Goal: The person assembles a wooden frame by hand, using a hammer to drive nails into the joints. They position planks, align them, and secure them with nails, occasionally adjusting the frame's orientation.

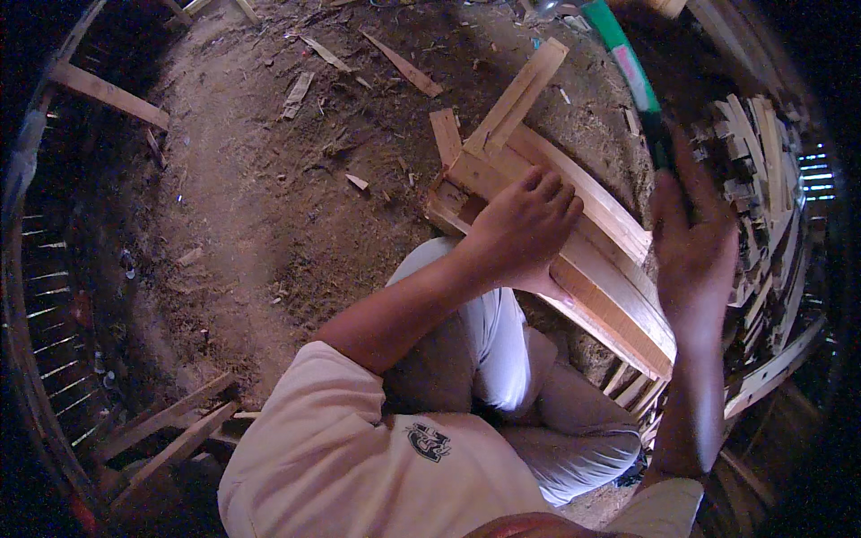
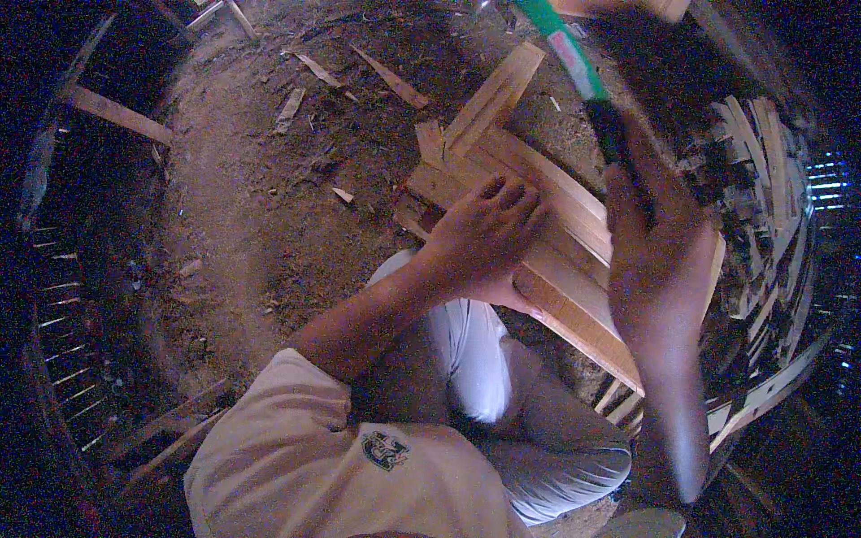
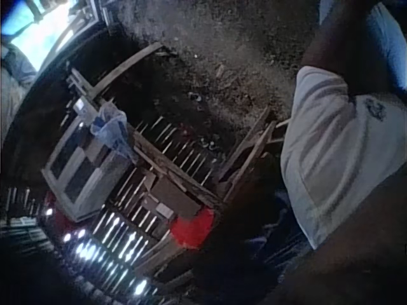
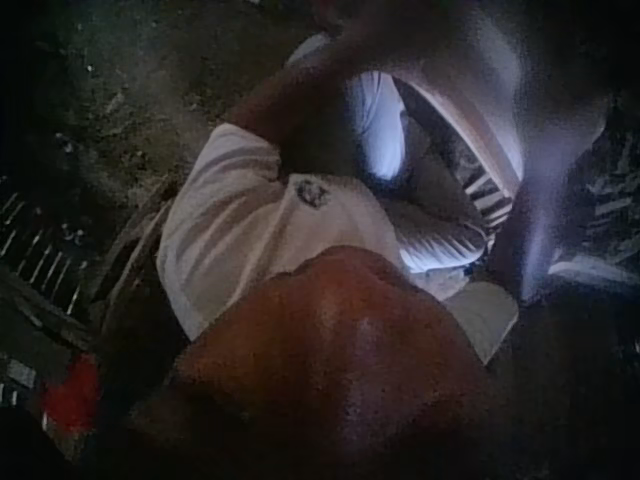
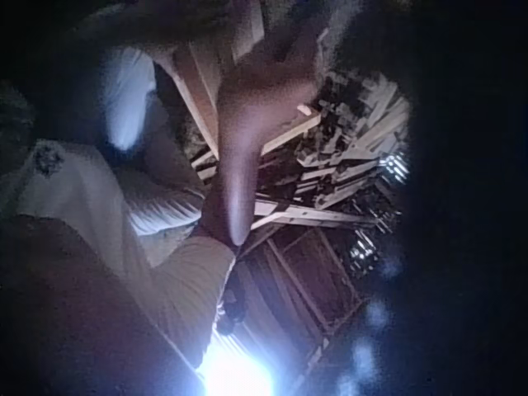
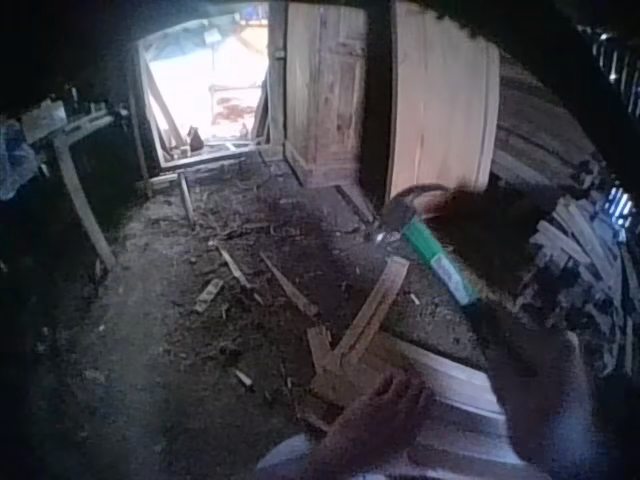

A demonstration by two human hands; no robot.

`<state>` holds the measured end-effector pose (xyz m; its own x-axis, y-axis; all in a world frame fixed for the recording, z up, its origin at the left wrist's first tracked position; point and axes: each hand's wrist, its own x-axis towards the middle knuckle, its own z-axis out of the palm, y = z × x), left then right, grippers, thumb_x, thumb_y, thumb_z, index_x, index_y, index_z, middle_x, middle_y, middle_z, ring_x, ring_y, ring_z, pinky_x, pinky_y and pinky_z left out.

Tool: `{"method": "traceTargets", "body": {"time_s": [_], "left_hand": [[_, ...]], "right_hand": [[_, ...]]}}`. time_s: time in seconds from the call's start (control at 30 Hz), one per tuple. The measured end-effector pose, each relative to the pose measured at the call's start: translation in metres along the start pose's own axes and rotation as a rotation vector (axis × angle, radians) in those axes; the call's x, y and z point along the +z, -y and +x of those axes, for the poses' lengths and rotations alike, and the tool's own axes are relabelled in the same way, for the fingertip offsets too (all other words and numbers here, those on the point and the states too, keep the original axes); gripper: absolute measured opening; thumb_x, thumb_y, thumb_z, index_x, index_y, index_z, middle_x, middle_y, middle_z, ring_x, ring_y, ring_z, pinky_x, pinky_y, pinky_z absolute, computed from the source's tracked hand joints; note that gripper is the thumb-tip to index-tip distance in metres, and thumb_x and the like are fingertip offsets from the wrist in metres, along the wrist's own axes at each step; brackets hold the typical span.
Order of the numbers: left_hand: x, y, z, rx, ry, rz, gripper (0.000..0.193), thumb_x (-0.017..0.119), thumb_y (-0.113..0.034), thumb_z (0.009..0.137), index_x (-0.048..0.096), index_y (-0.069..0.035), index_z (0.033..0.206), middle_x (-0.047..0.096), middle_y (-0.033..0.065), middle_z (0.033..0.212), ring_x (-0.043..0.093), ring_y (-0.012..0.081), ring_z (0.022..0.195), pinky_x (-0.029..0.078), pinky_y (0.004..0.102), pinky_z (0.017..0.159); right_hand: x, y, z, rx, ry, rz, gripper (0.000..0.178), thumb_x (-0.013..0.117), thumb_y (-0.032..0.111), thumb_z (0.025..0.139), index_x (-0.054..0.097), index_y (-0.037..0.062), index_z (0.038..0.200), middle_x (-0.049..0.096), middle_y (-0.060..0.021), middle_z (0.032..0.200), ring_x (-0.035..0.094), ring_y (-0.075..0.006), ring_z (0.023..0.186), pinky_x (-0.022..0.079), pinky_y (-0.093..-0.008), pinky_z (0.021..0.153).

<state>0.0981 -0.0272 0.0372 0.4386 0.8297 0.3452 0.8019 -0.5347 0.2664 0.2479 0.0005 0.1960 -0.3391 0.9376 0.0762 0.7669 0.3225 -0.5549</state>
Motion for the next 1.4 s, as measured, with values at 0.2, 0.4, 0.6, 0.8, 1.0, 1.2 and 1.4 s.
{"method": "traceTargets", "body": {"time_s": [0.2,0.4,0.6,0.8,1.0,1.2,1.4], "left_hand": [[-0.001,-0.003,0.000,-0.005,0.014,0.011,0.114,0.075,-0.082,0.050,0.061,0.006,0.120,0.061,0.0203,0.119,0.056,0.0365,0.119,0.037,0.0470,0.109],[-0.002,-0.003,0.004,0.026,-0.060,0.014,0.110,0.075,-0.082,0.051,0.061,0.006,0.115,0.063,0.0186,0.114,0.057,0.0345,0.115,0.038,0.0451,0.106],[-0.001,0.001,-0.001,0.025,-0.072,0.024,0.106,0.074,-0.082,0.050,0.062,0.006,0.109,0.063,0.0168,0.108,0.057,0.0330,0.111,0.040,0.0432,0.101],[-0.005,-0.002,0.004,0.040,-0.004,0.047,0.106,0.072,-0.085,0.051,0.063,0.004,0.108,0.063,0.0155,0.106,0.057,0.0327,0.110,0.040,0.0440,0.101],[0.002,0.002,0.000,0.025,-0.068,0.012,0.111,0.071,-0.085,0.052,0.063,0.006,0.115,0.063,0.0155,0.109,0.056,0.0327,0.114,0.039,0.0443,0.104],[0.001,-0.001,0.001,0.022,-0.020,0.064,0.112,0.071,-0.086,0.053,0.063,0.006,0.115,0.063,0.0174,0.114,0.055,0.0334,0.117,0.038,0.0447,0.105],[0.002,-0.002,0.003,0.026,-0.084,0.013,0.111,0.073,-0.084,0.052,0.062,0.006,0.116,0.063,0.0179,0.115,0.055,0.0334,0.116,0.038,0.0444,0.104]], "right_hand": [[-0.002,-0.017,0.001,-0.098,0.032,-0.231,0.041,0.057,0.005,0.099,0.057,-0.0014,0.139,0.068,-0.0229,0.127,0.066,-0.0149,0.108,0.049,-0.0331,0.093],[0.004,-0.027,-0.010,-0.182,0.169,-0.080,0.040,0.056,0.008,0.101,0.056,-0.0022,0.140,0.068,-0.0212,0.128,0.068,-0.0185,0.104,0.049,-0.0323,0.094],[-0.004,0.006,-0.004,0.145,-0.038,0.011,0.040,0.057,0.008,0.100,0.058,0.0015,0.140,0.072,-0.0218,0.114,0.071,-0.0262,0.096,0.053,-0.0396,0.081],[0.003,-0.015,-0.015,-0.038,0.232,-0.113,0.040,0.057,0.007,0.101,0.056,-0.0028,0.140,0.068,-0.0206,0.128,0.064,-0.0145,0.111,0.046,-0.0294,0.098],[0.016,-0.024,-0.012,-0.099,-0.057,-0.028,0.041,0.054,0.005,0.101,0.055,-0.0010,0.142,0.068,-0.0207,0.127,0.066,-0.0217,0.116,0.048,-0.0315,0.097],[0.006,-0.012,-0.010,-0.003,0.135,-0.017,0.041,0.052,0.004,0.101,0.055,-0.0038,0.141,0.065,-0.0219,0.133,0.063,-0.0235,0.123,0.046,-0.0335,0.103],[0.011,-0.027,-0.019,-0.123,0.132,-0.113,0.040,0.052,0.003,0.101,0.055,-0.0039,0.141,0.066,-0.0227,0.130,0.065,-0.0237,0.120,0.047,-0.0330,0.101]]}}
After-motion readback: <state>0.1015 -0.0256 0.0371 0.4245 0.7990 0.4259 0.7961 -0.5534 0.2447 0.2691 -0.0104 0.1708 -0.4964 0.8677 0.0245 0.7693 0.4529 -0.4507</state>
